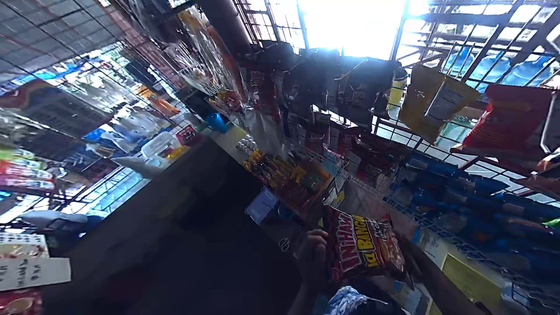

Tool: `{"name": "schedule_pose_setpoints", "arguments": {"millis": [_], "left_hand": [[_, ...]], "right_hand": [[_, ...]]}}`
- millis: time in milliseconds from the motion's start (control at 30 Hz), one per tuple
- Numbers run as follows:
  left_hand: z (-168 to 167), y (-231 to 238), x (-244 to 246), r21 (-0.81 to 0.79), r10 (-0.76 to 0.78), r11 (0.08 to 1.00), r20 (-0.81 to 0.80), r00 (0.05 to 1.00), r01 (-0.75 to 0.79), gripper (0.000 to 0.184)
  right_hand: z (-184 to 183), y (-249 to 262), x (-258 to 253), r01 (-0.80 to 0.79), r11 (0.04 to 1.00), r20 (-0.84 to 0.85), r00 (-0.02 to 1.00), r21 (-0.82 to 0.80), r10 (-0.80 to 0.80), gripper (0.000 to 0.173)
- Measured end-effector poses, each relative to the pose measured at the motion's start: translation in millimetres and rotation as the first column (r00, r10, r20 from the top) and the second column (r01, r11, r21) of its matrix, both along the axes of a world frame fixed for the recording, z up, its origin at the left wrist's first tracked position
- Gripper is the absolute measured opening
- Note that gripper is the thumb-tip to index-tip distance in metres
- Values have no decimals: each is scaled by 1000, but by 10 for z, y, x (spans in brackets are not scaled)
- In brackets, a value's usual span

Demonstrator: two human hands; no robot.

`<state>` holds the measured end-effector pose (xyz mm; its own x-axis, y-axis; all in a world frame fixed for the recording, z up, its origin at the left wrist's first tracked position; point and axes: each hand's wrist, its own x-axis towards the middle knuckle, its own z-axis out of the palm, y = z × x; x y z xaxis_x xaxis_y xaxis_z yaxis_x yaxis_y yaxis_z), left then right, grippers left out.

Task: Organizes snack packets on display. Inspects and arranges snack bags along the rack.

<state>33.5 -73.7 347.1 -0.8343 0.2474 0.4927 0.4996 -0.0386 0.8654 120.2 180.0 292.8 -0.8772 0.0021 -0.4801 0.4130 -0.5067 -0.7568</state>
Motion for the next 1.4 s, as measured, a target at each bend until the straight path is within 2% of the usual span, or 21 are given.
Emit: {"name": "schedule_pose_setpoints", "arguments": {"millis": [33, 100, 133, 200, 267, 333, 433, 467, 567, 600, 667, 733, 767, 867, 933, 1033, 1133, 1200, 1267, 1367, 1400], "left_hand": [[-29, 54, 75, 39, 45, 998, 140, 989, -51, 27], [-21, 113, 177, -12, 79, 997, 409, 909, -81, 50], [5, 129, 190, -74, 88, 996, 532, 842, -57, 50], [31, 119, 156, -206, 82, 975, 672, 736, 80, 32], [34, 84, 94, -289, 27, 918, 729, 684, 273, 31], [-6, 73, 53, -347, 20, 866, 744, 668, 360, 32], [-142, 60, 83, -255, 38, 940, 738, 674, 227, 32], [-142, 59, 105, -218, 65, 966, 731, 680, 142, 32], [-102, 50, 147, -188, 134, 982, 687, 714, -4, 37], [-127, 51, 155, -180, 139, 983, 664, 734, -23, 38], [-176, 101, 166, -171, 176, 981, 623, 762, -87, 37], [-185, 202, 186, -145, 190, 981, 610, 770, -127, 36], [-192, 273, 207, -117, 179, 984, 603, 777, -135, 34], [-94, 456, 356, -39, 123, 991, 652, 748, -129, 29], [14, 483, 359, -22, 126, 989, 662, 739, -149, 31], [202, 395, 407, 58, 42, 993, 654, 755, -106, 26], [194, 249, 461, 165, -100, 986, 669, 737, -17, 20], [155, 153, 521, 158, -109, 987, 738, 666, -12, 18], [154, 85, 559, 158, -109, 987, 777, 620, -25, 16], [189, -3, 562, 166, -183, 982, 740, 647, 88, 19], [206, -26, 539, 160, -226, 974, 711, 666, 160, 21]], "right_hand": [[-5, 84, 84, -6, 999, -14, 1000, -44, 5, 34], [-113, 232, 112, -95, 995, -130, 987, -22, 92, 44], [-140, 278, 97, -131, 991, -169, 977, 1, 130, 49], [-217, 337, 50, -206, 978, -227, 951, 43, 210, 49], [-275, 357, 27, -264, 961, -218, 936, 84, 276, 42], [-367, 375, 44, -290, 951, -188, 933, 110, 307, 45], [-457, 395, 90, -288, 930, -53, 950, 230, 308, 59], [-478, 403, 110, -287, 921, 26, 957, 263, 290, 55], [-388, 263, 185, -51, 900, 196, 980, 434, -39, 35], [-239, 181, 208, 50, 866, 133, 982, 497, -133, 35], [141, -97, 202, 281, 731, -206, 959, 621, -194, 36], [428, -427, 81, 456, 590, -539, 841, 666, -41, 37], [491, -597, -11, 489, 539, -624, 777, 686, 89, 36], [354, -987, -236, 437, 475, -627, 680, 763, 381, 42], [248, -970, -331, 442, 522, -640, 712, 729, 290, 40], [113, -723, -381, 325, 773, -511, 860, 545, 0, 37], [7, -451, -408, 50, 954, -280, 959, 295, 36, 39], [-61, -328, -379, -114, 972, -197, 968, 205, 155, 42], [-85, -294, -293, -152, 974, -151, 972, 167, 178, 42], [-147, -244, -213, -59, 931, -95, 990, 361, 100, 24], [-162, -185, -221, -41, 890, -60, 995, 454, 77, 27]]}}
